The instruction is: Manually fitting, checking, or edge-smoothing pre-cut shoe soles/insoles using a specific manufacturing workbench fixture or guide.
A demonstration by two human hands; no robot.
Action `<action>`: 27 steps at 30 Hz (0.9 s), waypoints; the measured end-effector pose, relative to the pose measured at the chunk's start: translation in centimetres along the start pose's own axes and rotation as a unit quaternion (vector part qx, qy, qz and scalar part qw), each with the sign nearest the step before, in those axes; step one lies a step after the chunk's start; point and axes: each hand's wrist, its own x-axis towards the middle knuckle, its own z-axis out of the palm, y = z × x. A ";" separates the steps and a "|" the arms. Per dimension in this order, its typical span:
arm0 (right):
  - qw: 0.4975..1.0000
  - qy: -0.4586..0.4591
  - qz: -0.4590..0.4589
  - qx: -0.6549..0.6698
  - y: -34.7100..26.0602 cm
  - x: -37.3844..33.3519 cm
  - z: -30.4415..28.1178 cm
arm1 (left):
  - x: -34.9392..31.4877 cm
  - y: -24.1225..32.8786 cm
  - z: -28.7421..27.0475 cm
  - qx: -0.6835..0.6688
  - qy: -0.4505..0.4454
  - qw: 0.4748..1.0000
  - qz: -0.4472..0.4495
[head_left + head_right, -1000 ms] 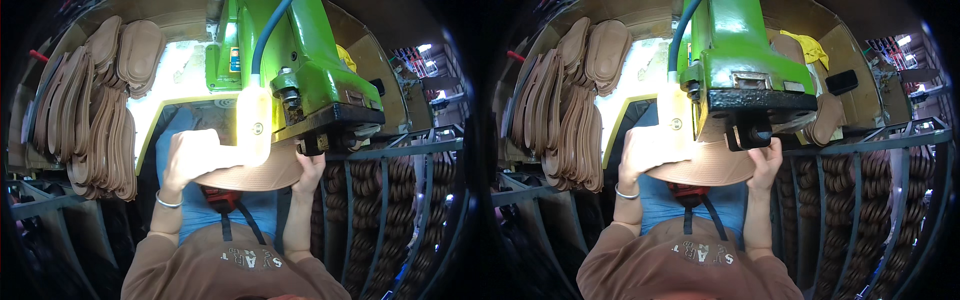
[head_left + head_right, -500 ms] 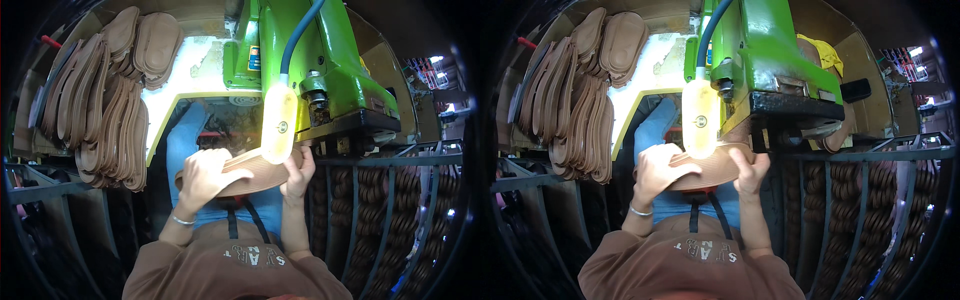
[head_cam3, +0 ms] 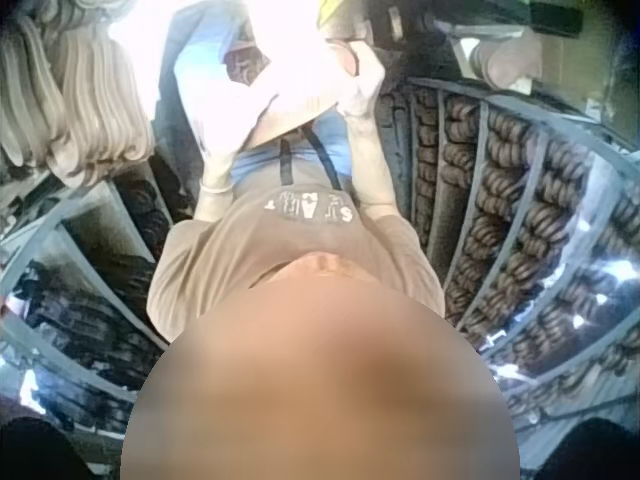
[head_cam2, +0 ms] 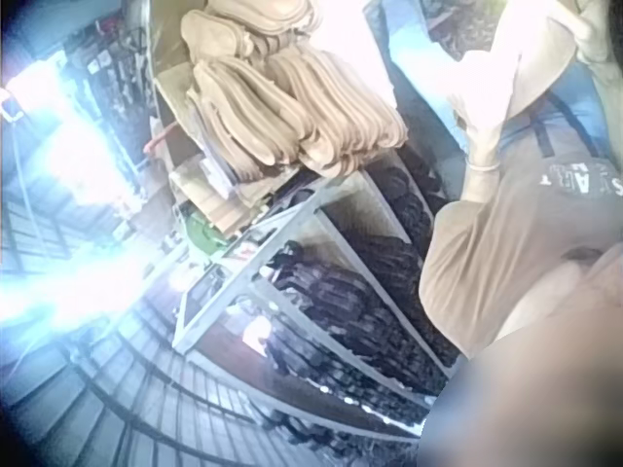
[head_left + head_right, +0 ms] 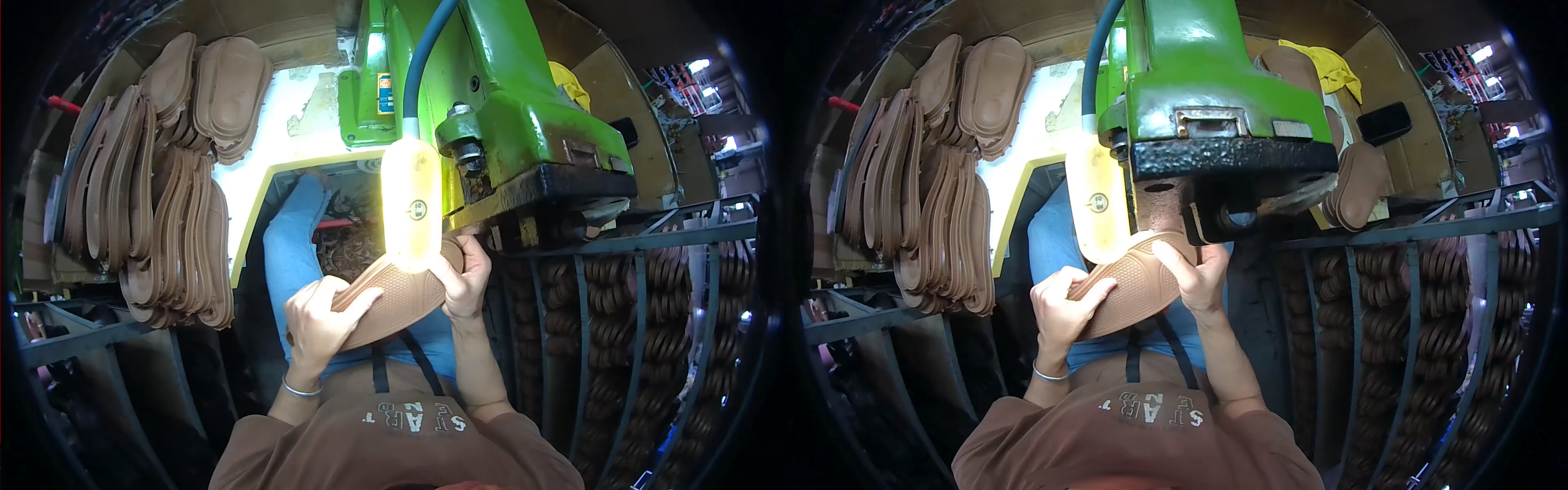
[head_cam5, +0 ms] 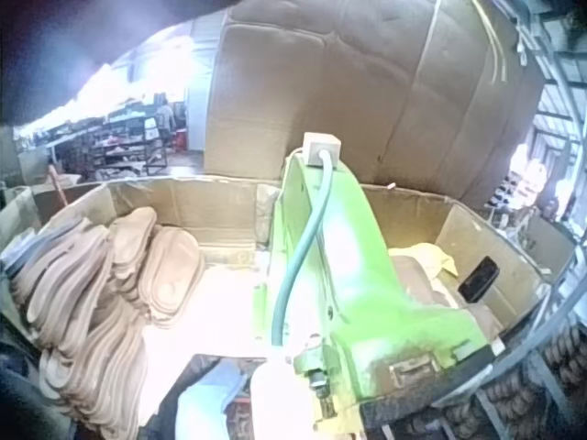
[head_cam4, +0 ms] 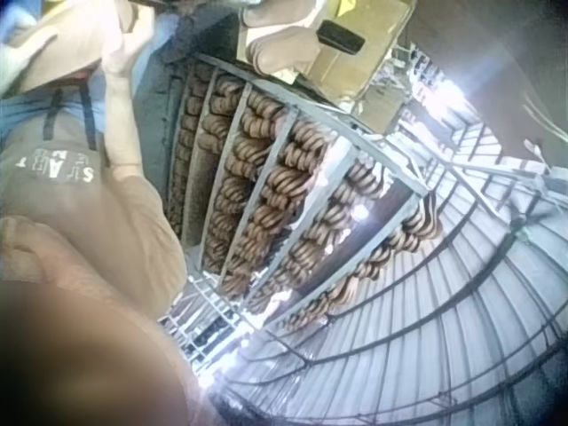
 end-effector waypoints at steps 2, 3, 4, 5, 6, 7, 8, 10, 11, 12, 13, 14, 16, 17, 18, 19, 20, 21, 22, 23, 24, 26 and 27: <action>1.000 0.004 0.004 -0.010 -0.3 -0.2 -0.1 | 0.0 -0.3 1.2 -0.073 -0.011 0.997 -0.016; 1.000 0.007 0.007 -0.022 -0.5 -0.2 -0.2 | 0.4 -0.1 1.8 -0.147 -0.020 0.988 -0.032; 1.000 0.008 0.005 -0.023 -0.3 -0.3 -0.6 | 1.5 1.2 1.6 -0.169 -0.071 0.983 -0.030; 0.999 0.032 0.004 -0.029 0.2 -0.6 -1.1 | 2.3 1.6 2.4 -0.172 -0.071 0.982 -0.028; 0.998 0.052 0.000 -0.032 0.4 -0.7 -1.5 | 3.1 1.9 3.0 -0.173 -0.085 0.981 -0.006; 0.998 0.049 -0.002 -0.032 0.5 -0.8 -1.8 | 3.7 2.0 3.4 -0.173 -0.099 0.980 0.015; 0.997 0.071 -0.010 -0.013 0.5 -0.9 -2.1 | 4.1 1.7 3.3 -0.146 -0.123 0.981 0.022; 0.995 0.096 -0.012 -0.008 0.1 -1.2 -2.7 | 4.2 1.9 3.5 -0.152 -0.141 0.978 0.003; 0.995 0.096 -0.014 -0.008 -0.1 -1.0 -2.7 | 4.1 2.0 3.5 -0.153 -0.160 0.975 -0.020; 0.997 0.074 0.013 -0.014 -0.3 -1.1 -2.6 | 3.6 1.9 3.7 -0.154 -0.164 0.974 -0.018; 0.998 0.052 0.041 -0.020 -0.5 -1.2 -2.4 | 2.8 1.8 3.9 -0.199 -0.144 0.968 -0.060; 0.999 0.033 0.026 -0.026 -0.7 -0.9 -1.9 | 2.0 1.6 4.2 -0.242 -0.124 0.957 -0.103; 0.999 0.011 0.034 -0.032 -0.5 -0.7 -1.6 | 0.1 0.8 5.1 -0.301 -0.093 0.939 -0.135; 0.998 -0.014 0.041 -0.039 -0.4 -0.7 -1.5 | -0.5 0.6 5.4 -0.360 -0.059 0.916 -0.166; 0.998 -0.022 0.040 -0.042 -0.6 -0.6 -1.4 | -0.4 0.9 5.5 -0.393 -0.051 0.901 -0.177; 0.998 -0.021 0.039 -0.041 -0.6 -0.7 -1.7 | -0.1 1.3 5.9 -0.392 -0.052 0.901 -0.177; 0.998 -0.008 0.028 -0.054 -0.4 -0.9 -2.2 | 0.5 1.9 6.4 -0.381 -0.035 0.917 -0.111; 0.998 0.001 0.017 -0.066 -0.1 -1.2 -2.6 | 1.0 2.1 6.6 -0.366 -0.016 0.929 -0.045; 0.998 0.000 0.015 -0.066 0.1 -1.7 -2.7 | 1.3 2.0 6.6 -0.345 -0.104 0.929 -0.083; 0.998 0.029 0.021 -0.052 0.2 -2.6 -2.8 | 1.7 2.0 6.9 -0.345 -0.103 0.929 -0.082; 0.997 0.054 0.028 -0.038 0.5 -3.6 -3.0 | 2.1 1.9 7.4 -0.334 -0.101 0.933 -0.088; 0.989 -0.045 0.108 -0.087 2.5 -7.0 -5.2 | 2.1 1.8 8.8 -0.321 -0.076 0.941 -0.078; 0.977 -0.096 0.155 -0.114 3.3 -9.2 -6.4 | 1.9 2.1 9.1 -0.326 -0.078 0.939 -0.076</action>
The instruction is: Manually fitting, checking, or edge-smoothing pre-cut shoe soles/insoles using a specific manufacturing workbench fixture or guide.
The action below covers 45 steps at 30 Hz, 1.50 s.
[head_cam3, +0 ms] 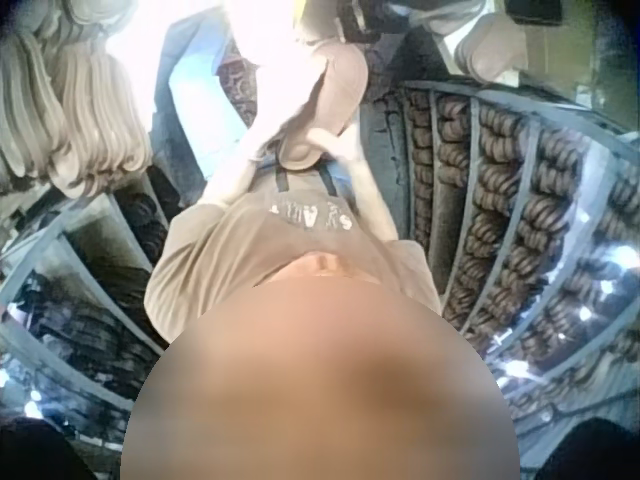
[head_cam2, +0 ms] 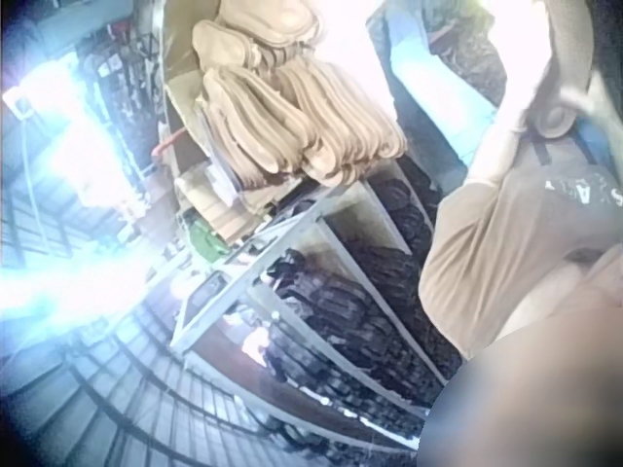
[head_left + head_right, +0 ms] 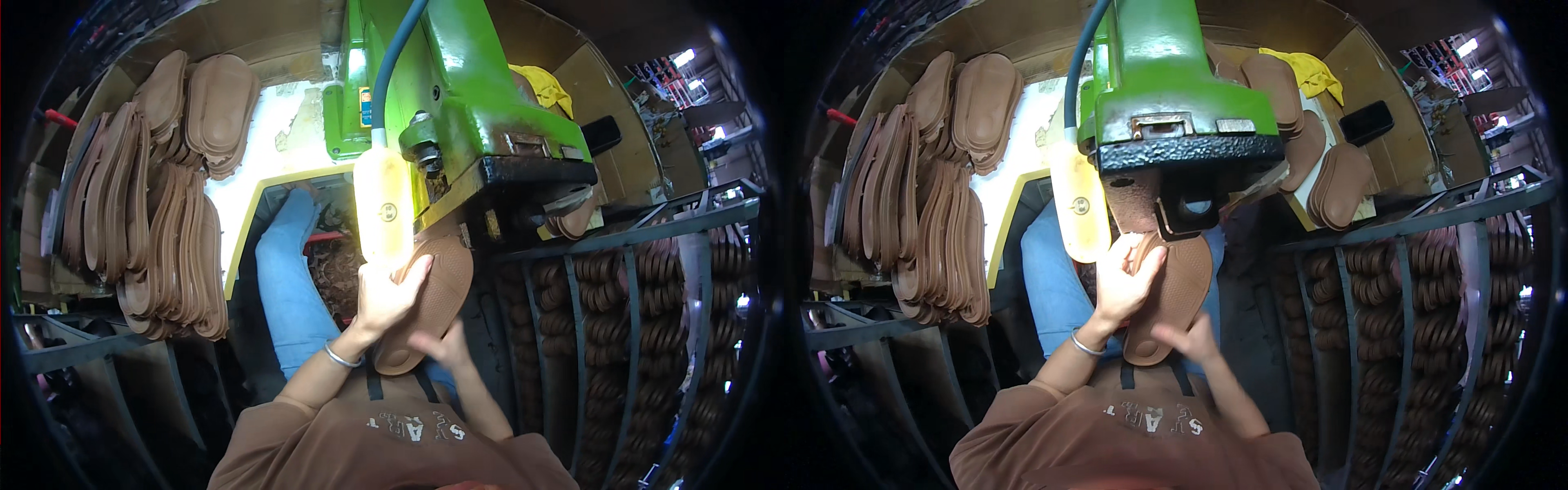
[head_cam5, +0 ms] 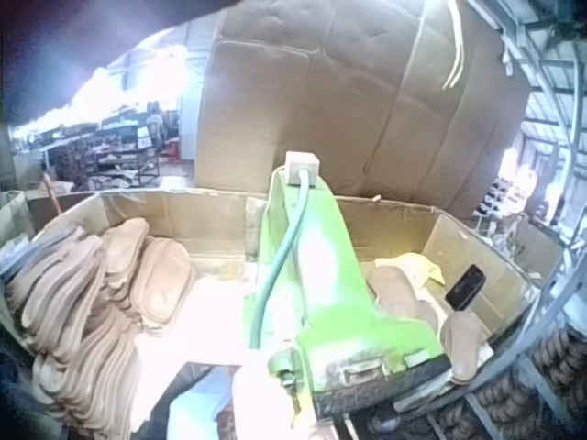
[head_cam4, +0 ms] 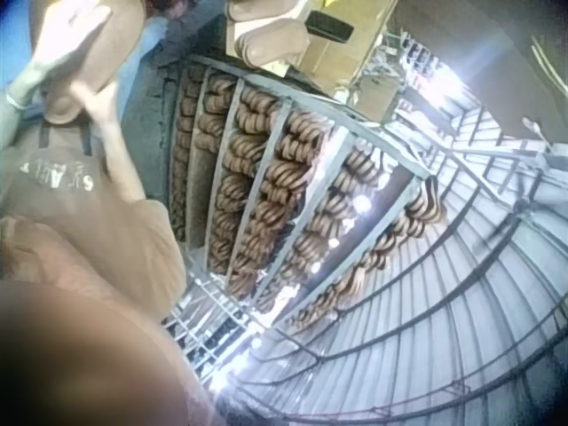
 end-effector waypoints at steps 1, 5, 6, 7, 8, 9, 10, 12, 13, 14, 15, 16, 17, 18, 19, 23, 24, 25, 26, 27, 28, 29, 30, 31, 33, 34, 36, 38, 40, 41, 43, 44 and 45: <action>0.999 -0.002 0.050 -0.022 1.1 -2.2 0.4 | -0.3 -0.1 0.2 -0.029 0.011 1.000 -0.004; 0.983 0.005 0.150 0.106 2.6 -7.2 -2.7 | -1.8 -0.4 0.2 -0.122 0.033 0.990 -0.055; 0.978 0.067 0.123 0.154 2.5 -7.9 -3.6 | -2.0 -0.4 0.0 -0.154 0.037 0.985 -0.074; 0.977 0.109 0.090 0.157 2.1 -8.1 -4.6 | -2.1 -0.4 -0.1 -0.153 0.036 0.985 -0.077; 0.973 0.140 0.059 0.175 1.2 -8.1 -5.6 | -2.2 -0.4 -0.4 -0.165 0.033 0.982 -0.080; 0.970 0.162 0.032 0.180 0.3 -7.9 -6.5 | -2.2 -0.4 -0.4 -0.179 0.028 0.980 -0.083; 0.969 0.180 0.022 0.166 -0.6 -7.6 -7.6 | -2.2 -0.4 -0.6 -0.178 0.028 0.980 -0.084; 0.967 0.210 -0.014 0.141 -1.8 -6.1 -9.0 | -2.2 -0.3 -0.9 -0.222 0.029 0.969 -0.103; 0.964 0.222 -0.026 0.144 -2.6 -5.0 -9.4 | -2.1 0.1 -0.8 -0.223 0.029 0.969 -0.104; 0.961 0.233 -0.038 0.146 -3.2 -4.0 -9.7 | -1.7 0.8 -0.8 -0.244 0.049 0.965 -0.080; 0.961 0.232 -0.037 0.146 -3.4 -3.0 -9.7 | -1.4 1.3 -1.0 -0.265 0.069 0.960 -0.055; 0.962 0.228 -0.041 0.147 -3.5 -2.1 -9.8 | -1.4 1.3 -1.2 -0.264 0.071 0.960 -0.055; 0.962 0.224 -0.046 0.148 -3.3 -1.7 -9.8 | -1.3 1.2 -1.3 -0.255 0.057 0.964 -0.051; 0.963 0.219 -0.044 0.148 -2.7 -1.5 -9.5 | -1.3 1.2 -1.6 -0.244 0.047 0.968 -0.046; 0.960 0.201 -0.011 0.194 -1.5 -1.5 -9.2 | -1.2 1.2 -1.7 -0.244 0.053 0.967 -0.044; 0.940 0.135 0.082 0.302 2.9 -3.5 -7.4 | -0.6 0.4 -0.4 -0.128 -0.018 0.991 -0.036; 0.944 0.108 0.101 0.294 3.6 -4.2 -6.8 | -0.2 -0.2 -0.2 -0.079 -0.045 0.995 -0.033; 0.941 0.111 0.108 0.300 4.5 -5.0 -6.2 | 0.3 -0.5 0.1 -0.083 -0.047 0.995 -0.032; 0.938 0.114 0.115 0.306 5.2 -5.7 -5.5 | 0.8 -0.8 0.4 -0.059 -0.035 0.997 -0.020; 0.938 0.115 0.105 0.310 5.2 -6.1 -4.6 | 1.1 -0.9 0.7 -0.033 -0.021 0.999 -0.008; 0.937 0.119 0.094 0.316 5.0 -6.5 -4.0 | 1.1 -0.8 0.8 -0.034 -0.023 0.999 -0.008; 0.943 0.137 0.088 0.290 4.6 -7.0 -3.7 | 1.0 -0.7 0.8 -0.045 -0.006 0.999 0.006; 0.943 0.139 0.088 0.291 4.0 -7.2 -3.9 | 0.8 -0.6 0.6 -0.056 0.011 0.998 0.018; 0.945 0.142 0.065 0.287 3.4 -7.4 -4.3 | 0.3 -1.0 0.5 -0.056 0.007 0.998 -0.020; 0.955 0.160 0.045 0.246 1.9 -7.6 -5.1 | -0.2 -1.4 0.2 -0.090 0.052 0.995 0.010; 0.962 0.143 0.046 0.228 1.6 -7.6 -5.8 | -0.4 -1.3 -0.1 -0.123 0.099 0.987 0.041; 0.967 0.109 0.045 0.226 1.9 -7.2 -6.3 | -0.6 -0.8 -0.5 -0.118 0.109 0.987 0.019; 0.963 0.099 0.060 0.242 3.6 -7.2 -5.6 | -0.4 -0.6 0.0 -0.179 0.075 0.981 0.014; 0.951 0.095 0.092 0.280 5.0 -7.3 -4.8 | 0.1 -1.0 0.0 -0.096 -0.025 0.995 -0.027; 0.951 0.112 0.092 0.273 5.3 -7.5 -4.6 | 0.3 -1.3 0.3 -0.097 -0.031 0.994 -0.038; 0.951 0.128 0.092 0.265 4.5 -7.7 -4.4 | 0.5 -1.4 0.4 -0.098 -0.036 0.993 -0.050; 0.952 0.139 0.069 0.264 4.2 -7.9 -5.0 | 0.5 -1.3 0.2 -0.083 -0.033 0.995 -0.035; 0.952 0.149 0.045 0.262 3.8 -8.1 -5.5 | 0.4 -1.2 0.0 -0.067 -0.029 0.997 -0.022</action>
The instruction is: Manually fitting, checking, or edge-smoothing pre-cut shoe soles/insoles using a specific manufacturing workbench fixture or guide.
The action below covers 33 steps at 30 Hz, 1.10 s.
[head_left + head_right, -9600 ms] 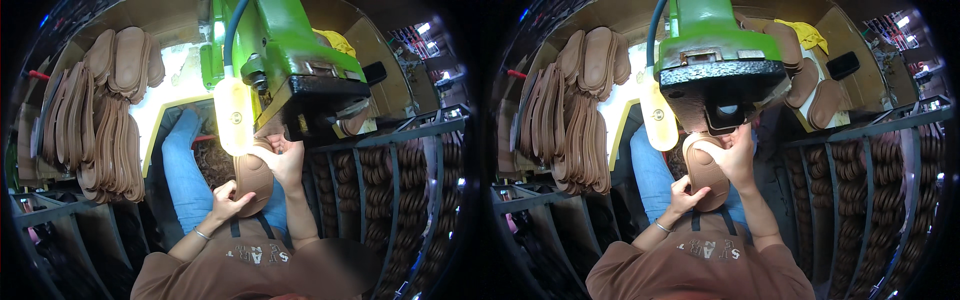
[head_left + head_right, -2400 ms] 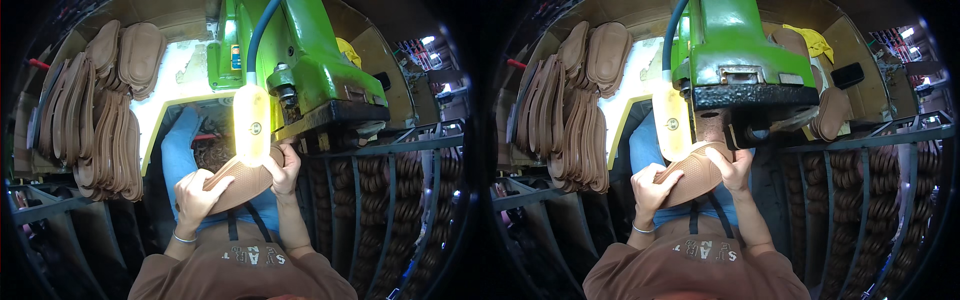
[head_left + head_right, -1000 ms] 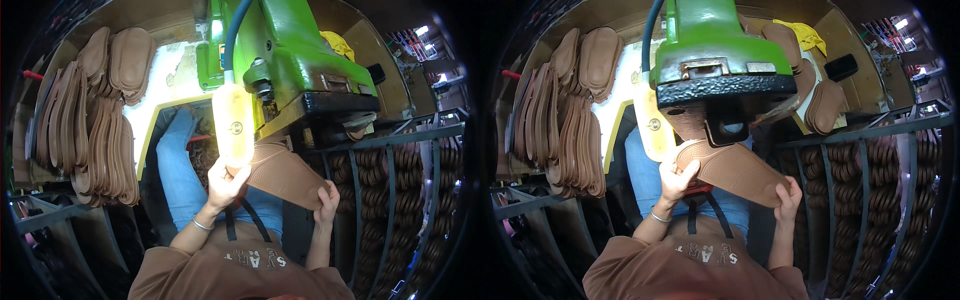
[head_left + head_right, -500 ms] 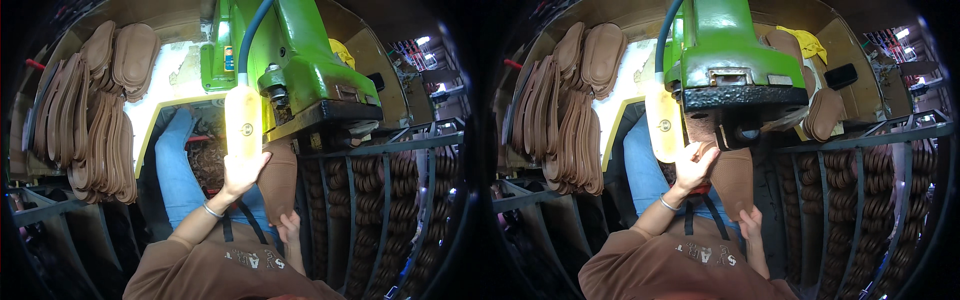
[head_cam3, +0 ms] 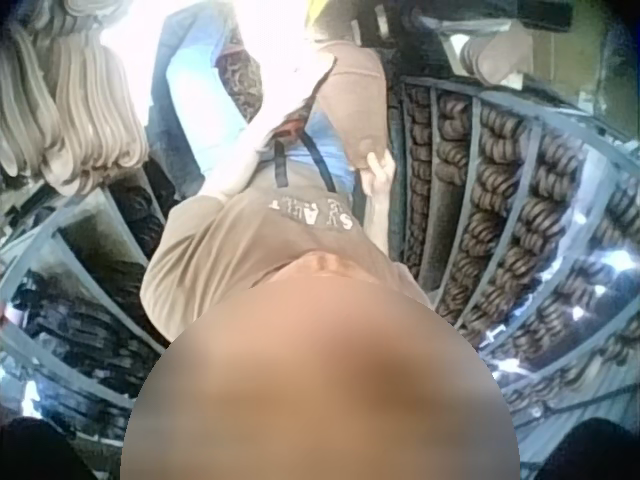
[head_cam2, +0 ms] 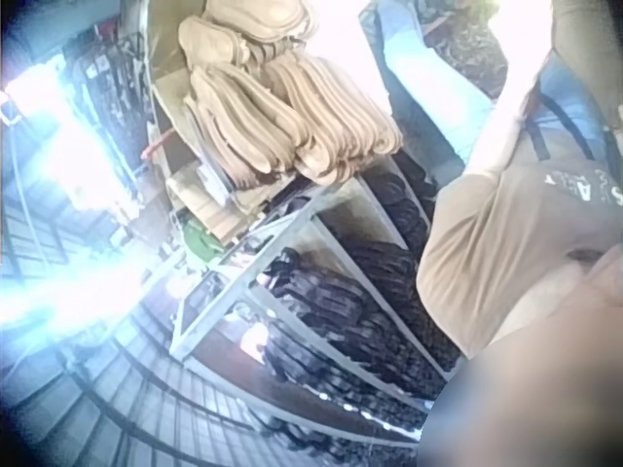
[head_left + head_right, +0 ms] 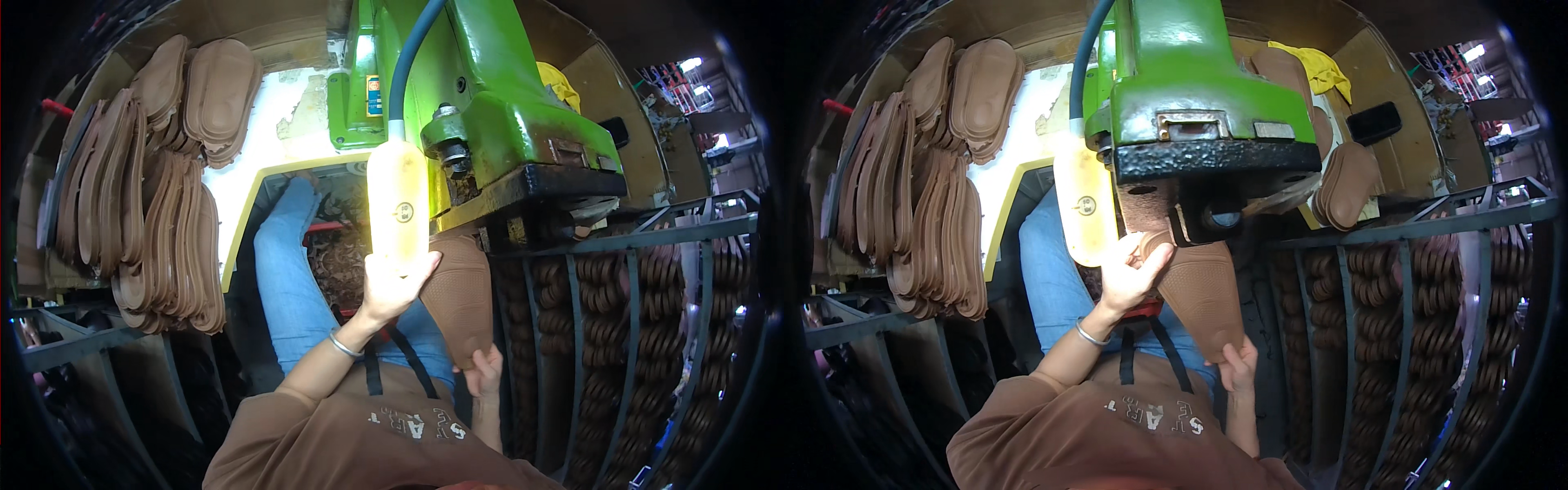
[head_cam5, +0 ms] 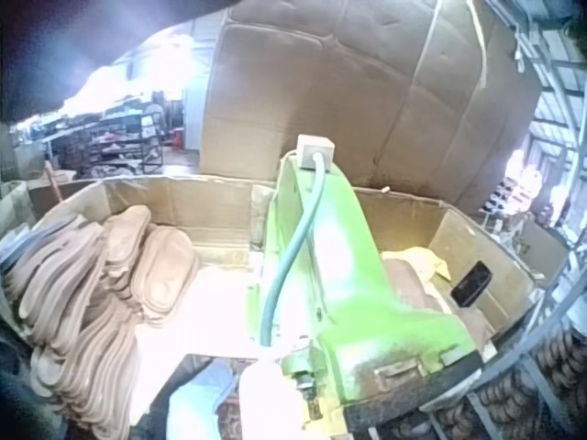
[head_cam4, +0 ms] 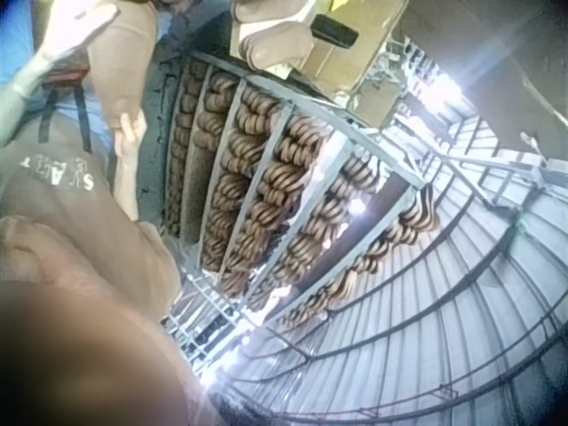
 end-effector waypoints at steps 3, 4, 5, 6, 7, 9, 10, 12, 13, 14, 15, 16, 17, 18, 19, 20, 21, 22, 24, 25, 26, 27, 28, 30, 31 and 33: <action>0.999 0.009 -0.049 -0.019 -3.1 0.4 0.6 | -0.5 -0.8 0.0 -0.040 0.083 0.994 0.054; 0.998 0.016 -0.062 -0.030 -4.2 0.6 1.1 | -0.6 -0.3 0.1 -0.060 0.099 0.991 0.064; 0.996 0.030 -0.074 -0.038 -4.8 0.9 1.1 | -0.8 -0.1 -0.1 -0.060 0.098 0.991 0.064; 0.995 0.027 -0.084 -0.045 -5.8 1.3 1.2 | -0.9 0.1 -0.4 -0.070 0.097 0.991 0.059; 0.994 0.025 -0.094 -0.053 -6.6 1.8 1.4 | -1.0 0.3 -0.7 -0.080 0.096 0.991 0.053; 0.990 0.028 -0.113 -0.075 -8.2 3.1 2.0 | -0.9 1.8 -1.1 -0.088 0.088 0.991 0.049; 0.990 0.016 -0.119 -0.071 -8.9 4.0 2.1 | -0.9 2.3 -1.3 -0.098 0.079 0.991 0.045; 0.989 -0.005 -0.125 -0.081 -10.4 5.6 2.9 | -1.0 2.1 -2.6 -0.069 0.064 0.995 0.037; 0.987 -0.012 -0.124 -0.097 -11.2 6.4 3.5 | -1.1 2.0 -3.3 -0.041 0.048 0.998 0.030; 0.986 0.002 -0.128 -0.103 -11.6 7.2 3.9 | -1.2 2.3 -3.9 -0.032 0.039 0.999 0.009; 0.986 0.002 -0.127 -0.103 -12.1 8.1 4.3 | -1.3 2.5 -4.4 -0.032 0.039 0.999 0.009; 0.986 -0.013 -0.127 -0.112 -12.6 9.0 4.8 | -1.4 2.6 -5.0 -0.014 0.027 0.999 0.014; 0.984 -0.028 -0.126 -0.120 -13.0 9.7 5.2 | -1.6 2.8 -5.4 0.003 0.015 1.000 0.019; 0.984 -0.028 -0.125 -0.120 -13.2 10.4 5.6 | -1.7 3.1 -5.7 0.013 0.016 1.000 0.018; 0.984 -0.034 -0.119 -0.130 -13.2 11.1 6.1 | -2.0 2.9 -6.2 0.014 0.017 1.000 0.017; 0.983 -0.039 -0.113 -0.141 -13.1 11.6 6.7 | -2.3 2.6 -6.6 -0.020 0.032 0.999 0.006; 0.983 -0.041 -0.111 -0.140 -12.9 12.2 7.7 | -2.7 2.2 -7.3 -0.051 0.049 0.997 -0.006; 0.980 -0.045 -0.114 -0.154 -12.7 12.4 8.9 | -3.2 1.4 -8.0 -0.084 0.074 0.994 -0.012; 0.979 -0.056 -0.095 -0.174 -12.0 12.7 10.6 | -4.2 1.3 -9.7 -0.133 0.098 0.985 -0.054; 0.978 -0.070 -0.094 -0.174 -11.4 12.9 10.9 | -4.4 1.6 -10.4 -0.175 0.106 0.976 -0.066; 0.977 -0.077 -0.099 -0.175 -10.9 12.9 11.4 | -4.8 1.3 -11.3 -0.190 0.112 0.973 -0.072; 0.975 -0.087 -0.103 -0.175 -10.4 12.8 12.0 | -5.4 0.9 -12.3 -0.204 0.119 0.969 -0.077; 0.972 -0.121 -0.111 -0.170 -10.2 12.8 13.0 | -6.0 0.2 -13.2 -0.197 0.119 0.970 -0.081; 0.964 -0.142 -0.140 -0.177 -9.4 12.4 14.6 | -7.3 -1.2 -14.5 -0.211 0.125 0.965 -0.088; 0.952 -0.169 -0.163 -0.198 -9.0 12.6 14.8 | -7.9 -1.9 -15.1 -0.227 0.129 0.961 -0.095; 0.960 -0.150 -0.085 -0.221 -9.0 12.1 15.9 | -9.2 -2.9 -15.6 -0.255 0.115 0.953 -0.116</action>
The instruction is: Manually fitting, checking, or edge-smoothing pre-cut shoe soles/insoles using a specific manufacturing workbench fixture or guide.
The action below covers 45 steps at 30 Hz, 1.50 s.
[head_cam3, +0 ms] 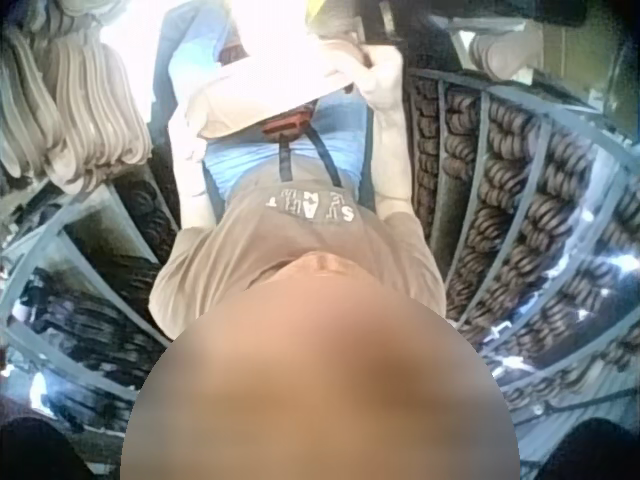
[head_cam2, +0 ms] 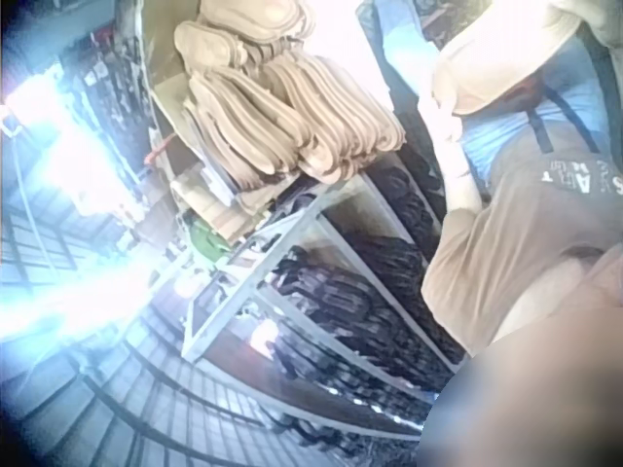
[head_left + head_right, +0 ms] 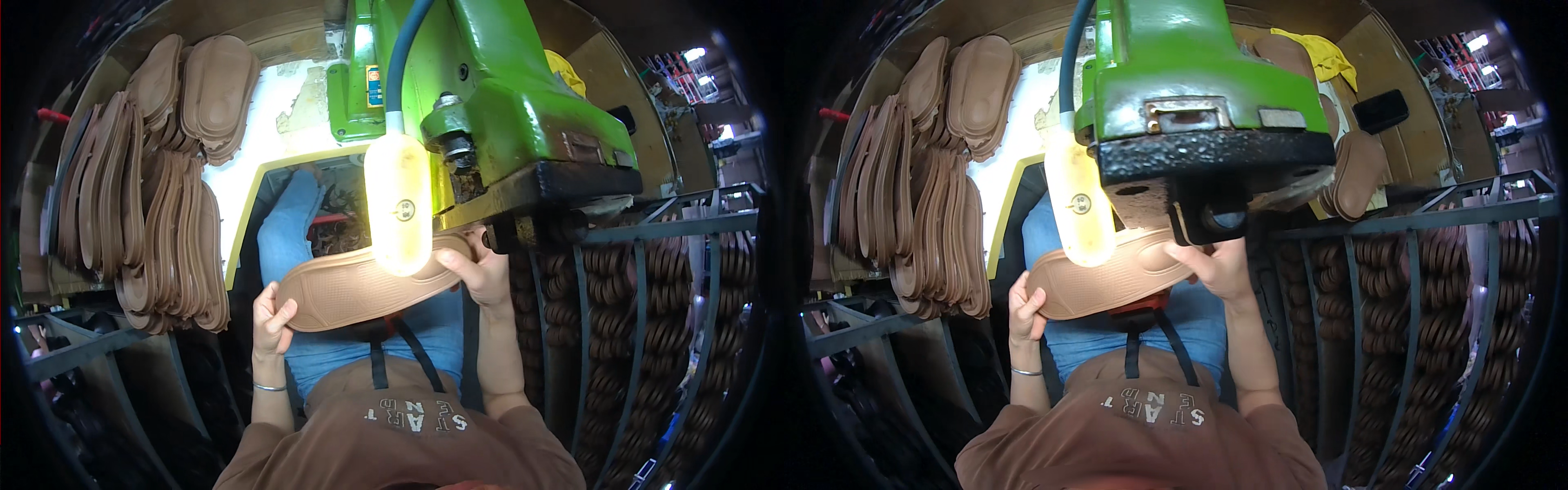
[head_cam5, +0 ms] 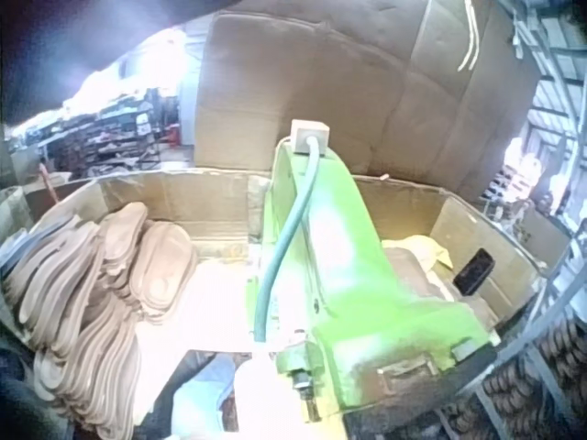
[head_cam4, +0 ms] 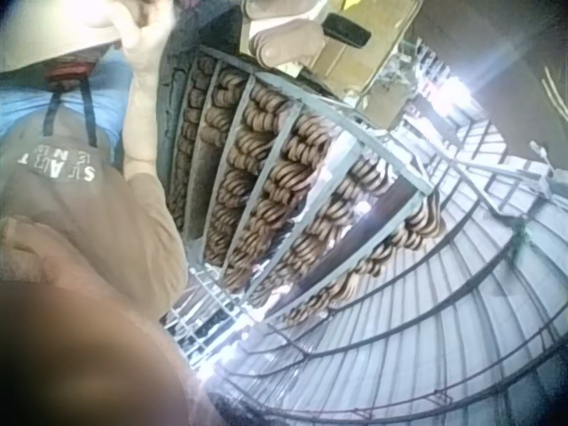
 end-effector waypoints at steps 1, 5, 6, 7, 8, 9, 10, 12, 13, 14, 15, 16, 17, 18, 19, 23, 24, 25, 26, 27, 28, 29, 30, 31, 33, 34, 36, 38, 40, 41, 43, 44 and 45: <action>1.000 -0.016 -0.011 0.000 0.0 0.3 0.8 | -0.3 -0.3 0.0 -0.007 -0.006 0.999 -0.040; 0.996 -0.045 -0.059 -0.051 1.3 2.0 0.8 | -3.0 -4.9 0.3 0.088 -0.063 0.978 -0.180; 0.992 -0.049 -0.092 -0.069 1.8 2.3 0.8 | -3.9 -6.7 0.8 0.107 -0.096 0.969 -0.201; 0.994 -0.029 -0.091 -0.050 1.6 2.1 1.2 | -4.7 -7.8 1.7 0.127 -0.125 0.958 -0.223; 0.994 -0.029 -0.090 -0.050 1.5 1.9 1.5 | -5.5 -8.7 2.8 0.107 -0.130 0.955 -0.244; 0.996 -0.019 -0.080 -0.017 1.6 1.8 1.9 | -5.9 -9.1 3.6 0.095 -0.115 0.962 -0.230; 0.997 -0.010 -0.070 0.016 1.5 1.6 2.2 | -6.1 -9.2 4.0 0.083 -0.099 0.968 -0.215; 0.965 -0.019 -0.123 -0.232 -0.6 0.0 0.9 | -5.3 -7.9 4.2 0.058 -0.033 0.986 -0.155; 0.979 0.038 -0.107 -0.172 0.8 -0.9 -0.7 | -4.5 -7.0 4.5 0.033 0.024 0.994 -0.098; 0.970 0.066 -0.098 -0.211 1.3 -1.8 -2.4 | -3.7 -5.6 4.8 -0.001 0.064 0.994 -0.089; 0.977 0.088 -0.072 -0.180 1.3 -2.7 -3.2 | -2.7 -3.9 5.7 0.009 0.083 0.996 -0.042; 0.985 0.110 -0.064 -0.115 2.4 -3.7 -4.7 | -1.8 -2.6 7.1 0.007 0.088 0.996 -0.011; 0.990 0.113 -0.049 -0.067 4.2 -5.0 -6.5 | -1.0 -2.1 8.7 -0.014 0.078 0.997 0.004; 0.989 0.129 -0.048 -0.043 5.6 -6.1 -7.3 | -0.3 -1.8 10.4 -0.032 0.069 0.997 0.022; 0.994 0.105 0.022 0.038 6.0 -7.6 -7.9 | 0.2 -1.9 11.7 -0.018 0.040 0.999 0.022; 0.975 0.170 0.058 0.132 9.6 -13.1 -8.4 | 2.4 -1.9 16.3 0.014 -0.075 0.997 -0.004; 0.974 0.160 0.072 0.143 10.4 -14.3 -8.5 | 3.1 -2.6 17.0 0.013 -0.080 0.997 -0.006; 0.969 0.173 0.083 0.155 10.7 -15.1 -7.8 | 3.8 -3.4 17.3 0.031 -0.102 0.994 0.005; 0.964 0.185 0.093 0.168 10.9 -15.7 -7.0 | 4.5 -4.3 17.5 0.050 -0.123 0.991 0.018; 0.964 0.174 0.099 0.176 11.7 -16.6 -6.8 | 5.4 -5.0 17.7 0.091 -0.127 0.987 0.037; 0.962 0.171 0.109 0.183 11.8 -17.2 -6.1 | 5.7 -4.6 18.4 0.090 -0.131 0.987 0.036; 0.960 0.162 0.115 0.198 11.7 -17.5 -5.3 | 5.9 -3.8 19.0 0.101 -0.112 0.988 0.028; 0.958 0.152 0.121 0.213 11.4 -17.7 -4.7 | 5.9 -3.3 19.5 0.111 -0.092 0.989 0.021; 0.958 0.152 0.121 0.213 11.0 -18.0 -4.5 | 5.9 -3.1 19.6 0.111 -0.093 0.989 0.021; 0.960 0.146 0.125 0.202 10.2 -18.4 -4.2 | 5.5 -3.0 19.2 0.091 -0.100 0.989 0.065; 0.960 0.148 0.125 0.202 9.7 -18.4 -4.4 | 5.5 -3.5 18.7 0.092 -0.101 0.989 0.063; 0.966 0.165 0.100 0.174 8.1 -18.0 -5.5 | 5.4 -3.9 17.3 0.144 -0.106 0.982 0.067; 0.971 0.195 0.055 0.129 6.5 -17.0 -6.4 | 4.6 -3.7 16.5 0.154 -0.075 0.982 0.082; 0.976 0.194 0.012 0.095 4.7 -15.3 -7.6 | 4.2 -2.8 16.0 0.163 -0.050 0.981 0.097; 0.977 0.195 -0.001 0.084 3.8 -14.0 -7.8 | 4.1 -2.2 15.5 0.148 -0.056 0.982 0.106; 0.979 0.191 -0.019 0.074 2.5 -11.1 -8.2 | 3.9 -1.3 14.2 0.128 -0.053 0.987 0.082; 0.980 0.181 -0.025 0.076 1.8 -9.7 -8.2 | 4.0 -1.2 13.1 0.143 -0.054 0.983 0.101; 0.983 0.163 -0.028 0.083 1.0 -8.2 -8.0 | 3.8 -0.3 12.9 0.125 -0.050 0.987 0.093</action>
